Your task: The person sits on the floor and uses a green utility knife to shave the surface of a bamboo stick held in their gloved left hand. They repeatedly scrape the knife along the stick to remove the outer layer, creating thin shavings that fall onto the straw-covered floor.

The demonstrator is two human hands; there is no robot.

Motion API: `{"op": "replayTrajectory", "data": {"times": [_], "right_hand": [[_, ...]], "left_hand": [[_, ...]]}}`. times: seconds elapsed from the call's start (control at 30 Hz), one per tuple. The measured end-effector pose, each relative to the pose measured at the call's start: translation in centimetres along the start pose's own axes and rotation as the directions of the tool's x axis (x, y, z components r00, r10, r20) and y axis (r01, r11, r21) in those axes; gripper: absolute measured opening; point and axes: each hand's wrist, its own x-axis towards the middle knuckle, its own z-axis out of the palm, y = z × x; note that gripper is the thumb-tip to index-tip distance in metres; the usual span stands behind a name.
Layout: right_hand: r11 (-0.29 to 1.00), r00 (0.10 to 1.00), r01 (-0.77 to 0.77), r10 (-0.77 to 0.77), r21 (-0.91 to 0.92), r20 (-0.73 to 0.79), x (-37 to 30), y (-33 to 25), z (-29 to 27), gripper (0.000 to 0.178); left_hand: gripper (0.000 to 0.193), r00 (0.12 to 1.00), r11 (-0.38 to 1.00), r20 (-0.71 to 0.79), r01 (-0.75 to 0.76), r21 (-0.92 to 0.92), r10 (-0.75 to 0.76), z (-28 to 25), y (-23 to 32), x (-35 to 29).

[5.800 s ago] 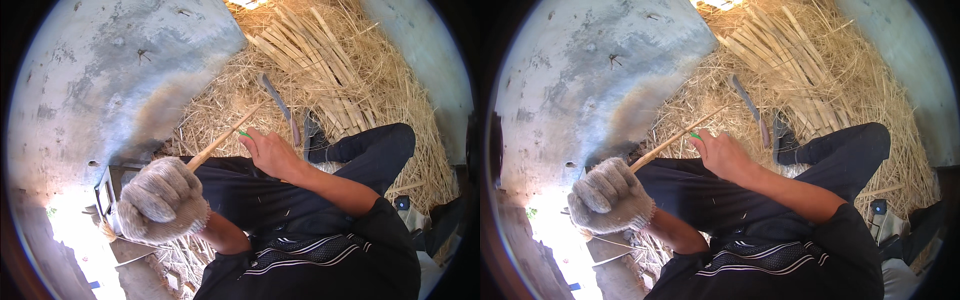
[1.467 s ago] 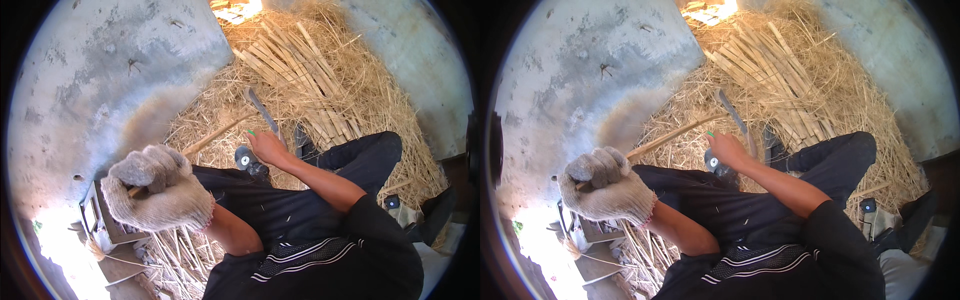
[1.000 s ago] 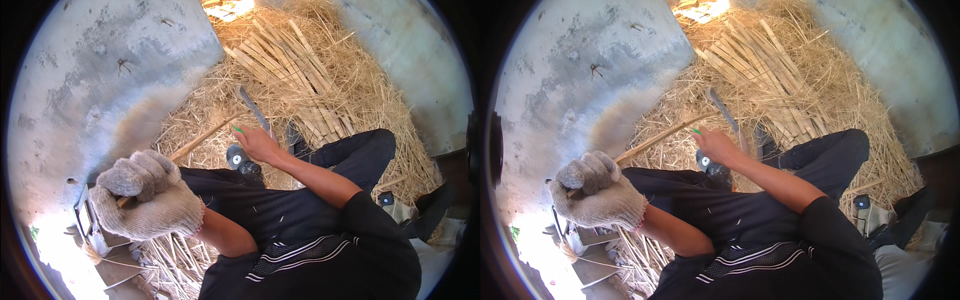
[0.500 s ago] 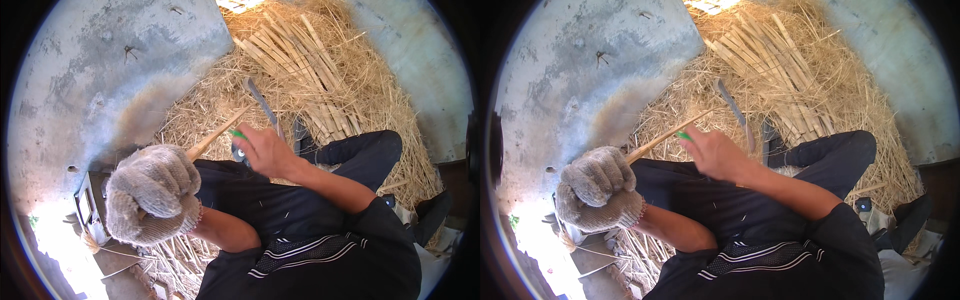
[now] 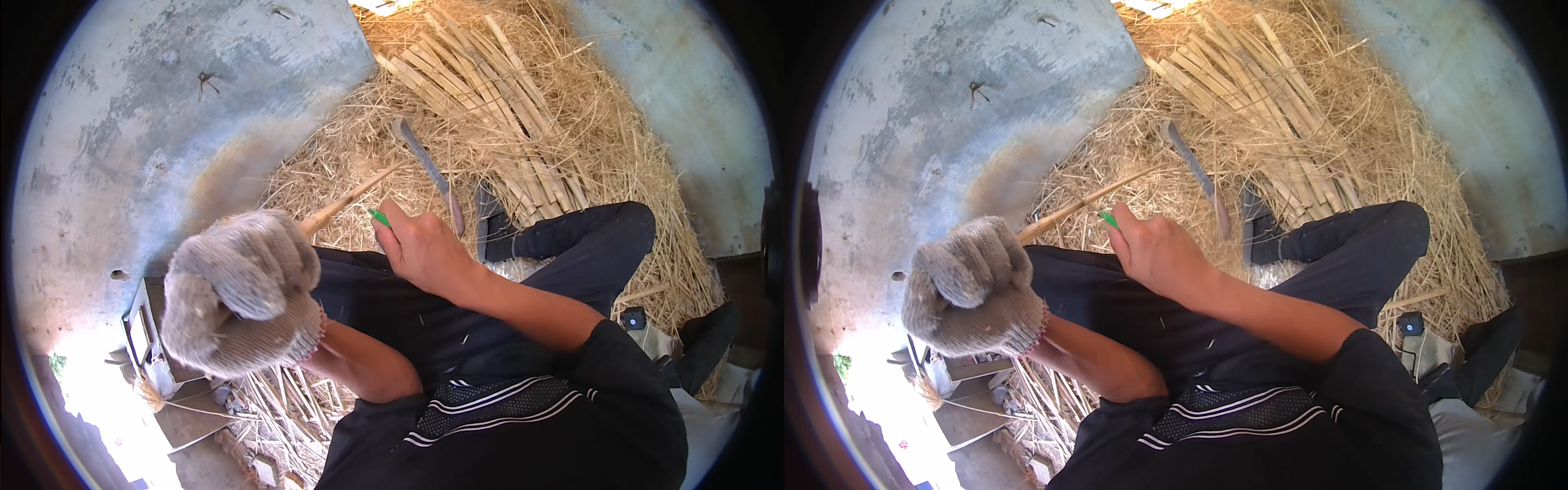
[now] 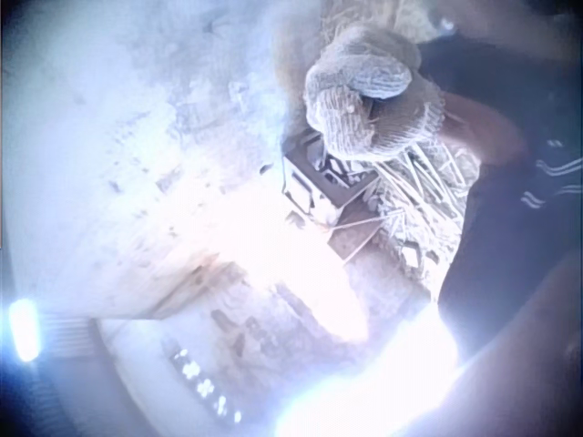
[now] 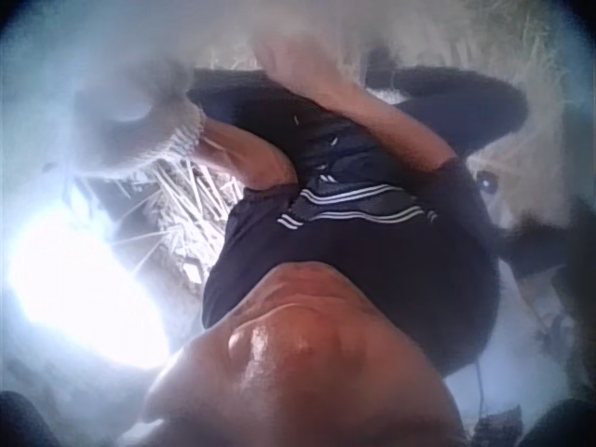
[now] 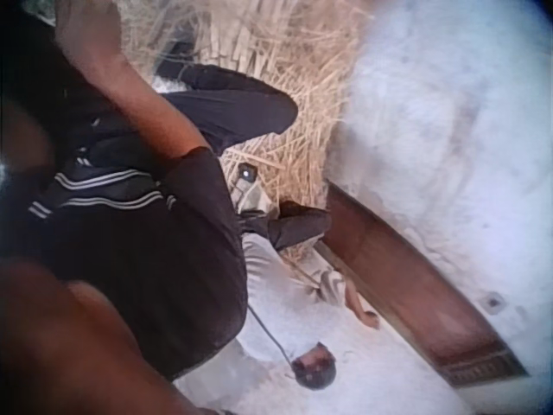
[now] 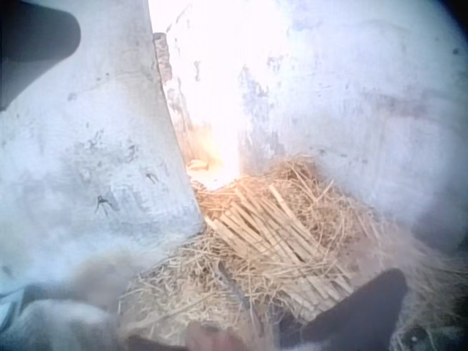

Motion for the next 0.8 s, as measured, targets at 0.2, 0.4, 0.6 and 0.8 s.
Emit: {"op": "replayTrajectory", "data": {"times": [0.2, 0.4, 0.6, 0.8], "right_hand": [[0.998, 0.995, 0.061, -0.062, 0.008, 0.079, -0.2, -4.5, -1.3, 0.020], [0.991, 0.991, -0.109, 0.114, -0.075, 0.065, 0.6, 0.3, -0.1, 0.021], [0.997, 0.995, -0.079, 0.078, 0.014, 0.067, 0.3, -3.1, -0.7, 0.021], [0.997, 0.995, -0.058, 0.054, 0.053, 0.083, 0.7, -3.1, -0.8, 0.020]], "left_hand": [[0.033, 1.000, 0.999, 0.011, -0.024, -0.022, 0.024, -0.5, 0.7, -0.3], [0.031, 0.991, 0.991, -0.131, 0.034, 0.126, -0.017, 1.5, 0.7, -0.2], [0.031, 0.985, 0.996, -0.159, 0.073, 0.054, -0.063, 1.3, 0.6, 0.1], [0.030, 0.973, 1.000, -0.230, 0.028, 0.015, -0.023, 0.8, 0.5, 0.0]]}}
